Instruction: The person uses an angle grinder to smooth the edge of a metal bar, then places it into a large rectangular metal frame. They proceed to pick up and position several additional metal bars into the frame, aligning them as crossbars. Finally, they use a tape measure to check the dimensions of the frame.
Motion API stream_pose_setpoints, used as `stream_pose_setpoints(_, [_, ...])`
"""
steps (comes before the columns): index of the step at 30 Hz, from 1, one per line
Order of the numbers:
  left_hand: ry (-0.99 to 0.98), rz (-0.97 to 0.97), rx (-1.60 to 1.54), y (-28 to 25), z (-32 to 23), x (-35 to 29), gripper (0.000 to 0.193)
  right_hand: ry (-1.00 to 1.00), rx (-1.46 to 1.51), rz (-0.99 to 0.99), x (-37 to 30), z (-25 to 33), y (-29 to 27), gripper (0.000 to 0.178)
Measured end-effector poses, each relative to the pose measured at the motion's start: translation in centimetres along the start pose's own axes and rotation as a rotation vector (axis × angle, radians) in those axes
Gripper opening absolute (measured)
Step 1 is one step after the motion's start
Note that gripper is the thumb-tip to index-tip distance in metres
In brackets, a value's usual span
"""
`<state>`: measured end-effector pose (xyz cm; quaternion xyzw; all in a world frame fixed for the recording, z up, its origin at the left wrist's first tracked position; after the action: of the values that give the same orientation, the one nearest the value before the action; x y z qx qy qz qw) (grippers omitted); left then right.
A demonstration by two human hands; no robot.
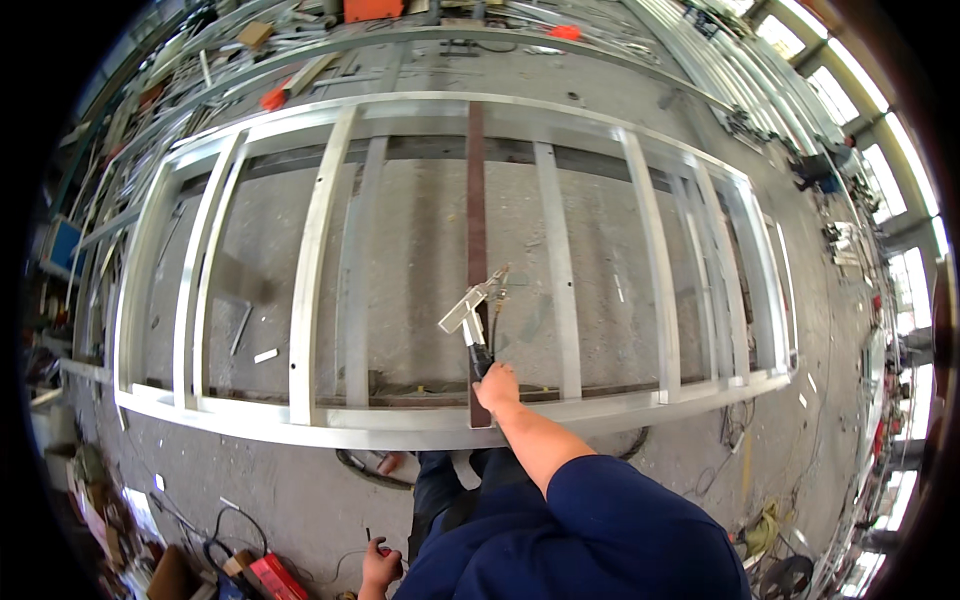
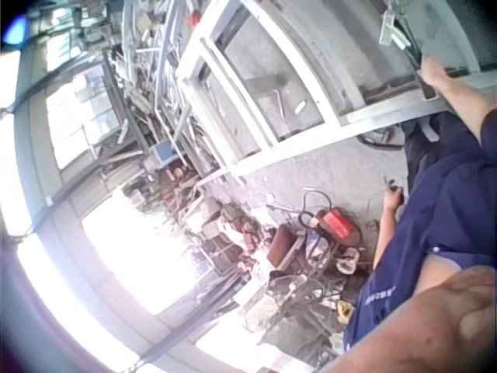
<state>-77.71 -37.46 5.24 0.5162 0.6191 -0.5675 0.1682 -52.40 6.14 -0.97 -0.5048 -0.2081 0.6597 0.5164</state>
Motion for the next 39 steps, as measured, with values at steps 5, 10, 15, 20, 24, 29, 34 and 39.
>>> stream_pose_setpoints(5, [0.114,-0.031,0.031,-2.6,-5.1,1.4,0.058,-0.083,0.082,-0.050,-1.1,-0.2,-2.5,0.066])
stream_pose_setpoints(10, [0.267,-0.038,0.039,-5.6,-13.3,1.8,0.065,-0.443,0.297,0.091,-5.8,4.2,-5.4,0.056])
stream_pose_setpoints(15, [0.469,0.063,-0.094,-6.2,-19.7,1.4,0.068,-0.644,0.326,0.952,-14.0,9.6,-3.2,0.045])
stream_pose_setpoints(20, [0.419,0.191,-0.199,-5.0,-20.3,2.0,0.066,-0.756,0.311,1.032,-16.8,11.0,-0.6,0.038])
stream_pose_setpoints(24, [0.387,0.174,-0.040,-5.7,-18.8,0.6,0.060,-0.671,0.222,1.111,-16.8,11.1,-0.4,0.036])
stream_pose_setpoints(29, [0.164,0.079,-0.348,-3.0,-7.3,1.6,0.030,-0.511,0.373,0.778,-12.8,11.9,-1.4,0.032])
stream_pose_setpoints(34, [-0.017,0.170,-0.373,0.5,2.8,1.1,0.029,-0.439,0.472,0.682,-8.1,9.8,2.6,0.033])
stream_pose_setpoints(39, [-0.268,0.080,-0.437,6.7,10.4,-0.1,0.033,-0.575,-0.011,0.588,-7.4,9.2,4.8,0.060])
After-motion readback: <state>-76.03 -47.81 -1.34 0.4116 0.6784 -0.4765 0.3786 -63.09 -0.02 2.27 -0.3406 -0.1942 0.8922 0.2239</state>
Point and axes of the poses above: each hand's wrist, its own x-axis towards the middle knuckle, its own y-axis out of the palm, z = x × y, the point moved 2 cm from there along x, towards the middle knuckle, and after that the axes turned 10 degrees about x, right-handed, at the moved point
